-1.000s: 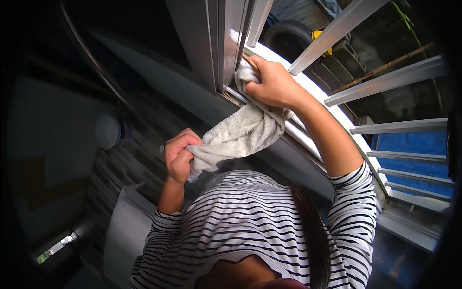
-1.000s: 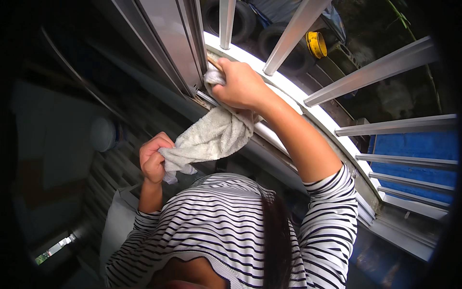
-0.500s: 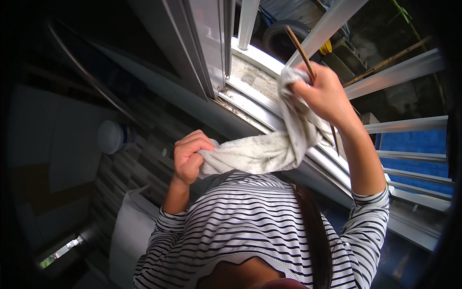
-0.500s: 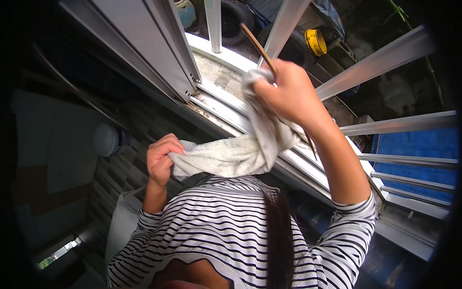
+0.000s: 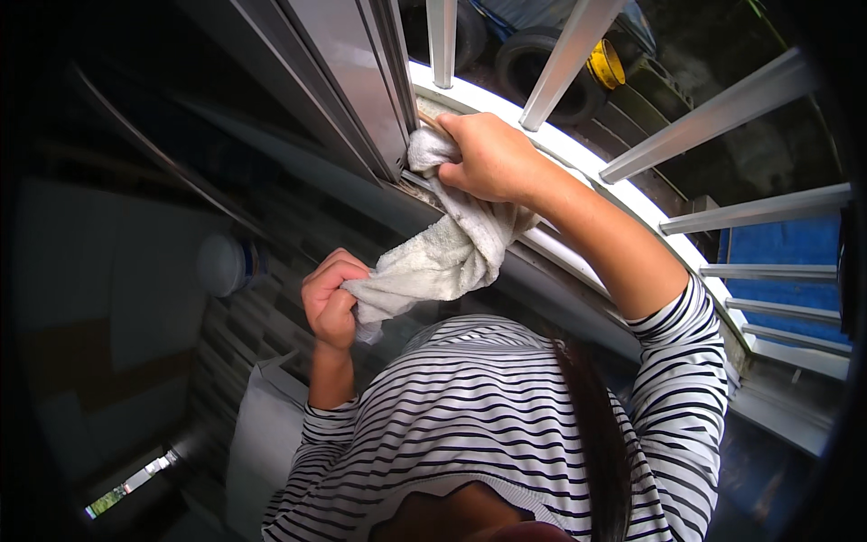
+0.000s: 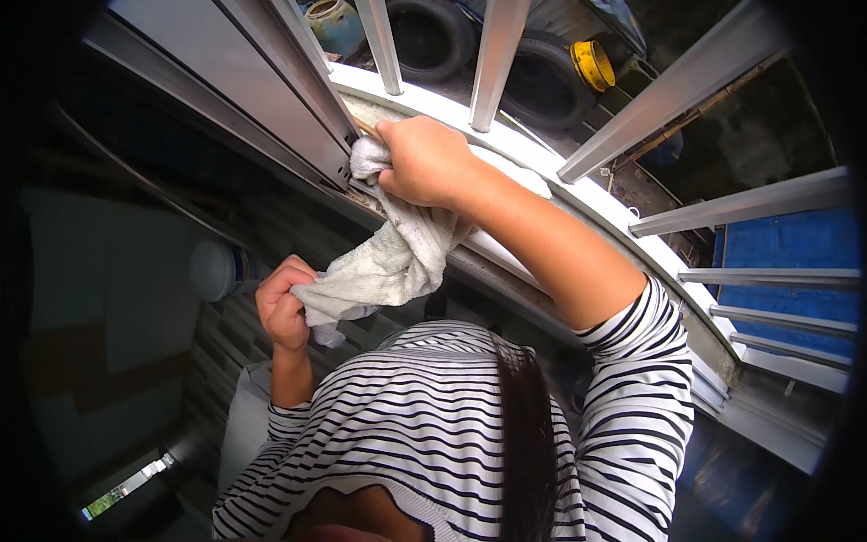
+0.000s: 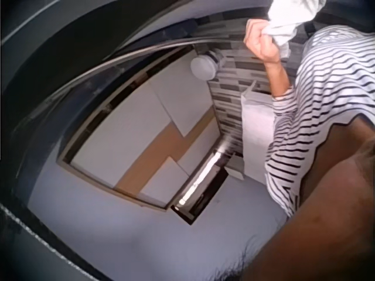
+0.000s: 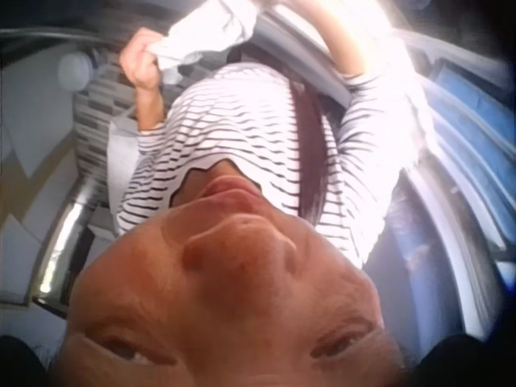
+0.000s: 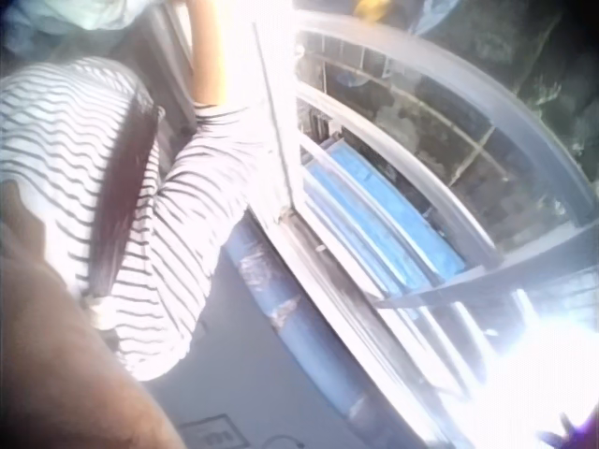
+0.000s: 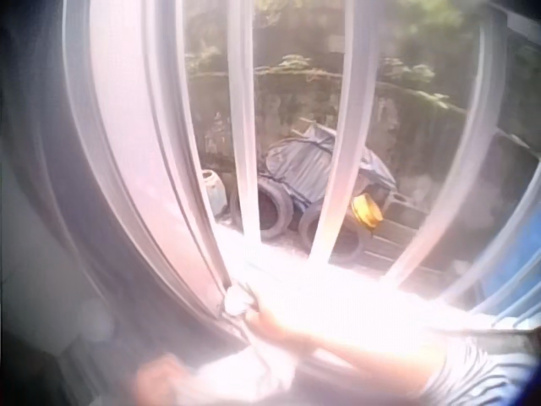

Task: The person cleans a window frame using a white cloth and a thin wooden stick. They repeatedly wipe the frame and use the stick to scrape or dislodge debris from the grooves, then wipe the area again.

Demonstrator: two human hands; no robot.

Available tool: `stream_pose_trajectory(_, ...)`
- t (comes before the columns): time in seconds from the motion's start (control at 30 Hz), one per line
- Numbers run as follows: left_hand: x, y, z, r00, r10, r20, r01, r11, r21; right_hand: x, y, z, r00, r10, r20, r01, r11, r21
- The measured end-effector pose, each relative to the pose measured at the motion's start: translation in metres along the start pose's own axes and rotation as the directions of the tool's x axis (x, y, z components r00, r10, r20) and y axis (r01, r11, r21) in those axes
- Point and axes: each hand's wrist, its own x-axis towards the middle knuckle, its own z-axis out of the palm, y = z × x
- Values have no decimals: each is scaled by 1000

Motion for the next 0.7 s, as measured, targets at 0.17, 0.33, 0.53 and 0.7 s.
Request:
stream_pose_trajectory(0.17,-1,1,2,997,72,35,-73,997,20,-42,21,-20,993,55,103,-52,998,-30)
stream_pose_trajectory(0.33,-1,2,2,1000,12,-12,-13,992,-124,-81,46,-52,949,237,209,-247,969,21)
stream_pose_trajectory(0.53,11,0,6,971,-143,-189,70,935,-347,-84,46,-26,992,-91,83,88,996,34)
stream_pose_trajectory(0.7,12,12,21,964,-162,-210,80,932,-355,-102,48,-16,998,-48,34,52,989,-135)
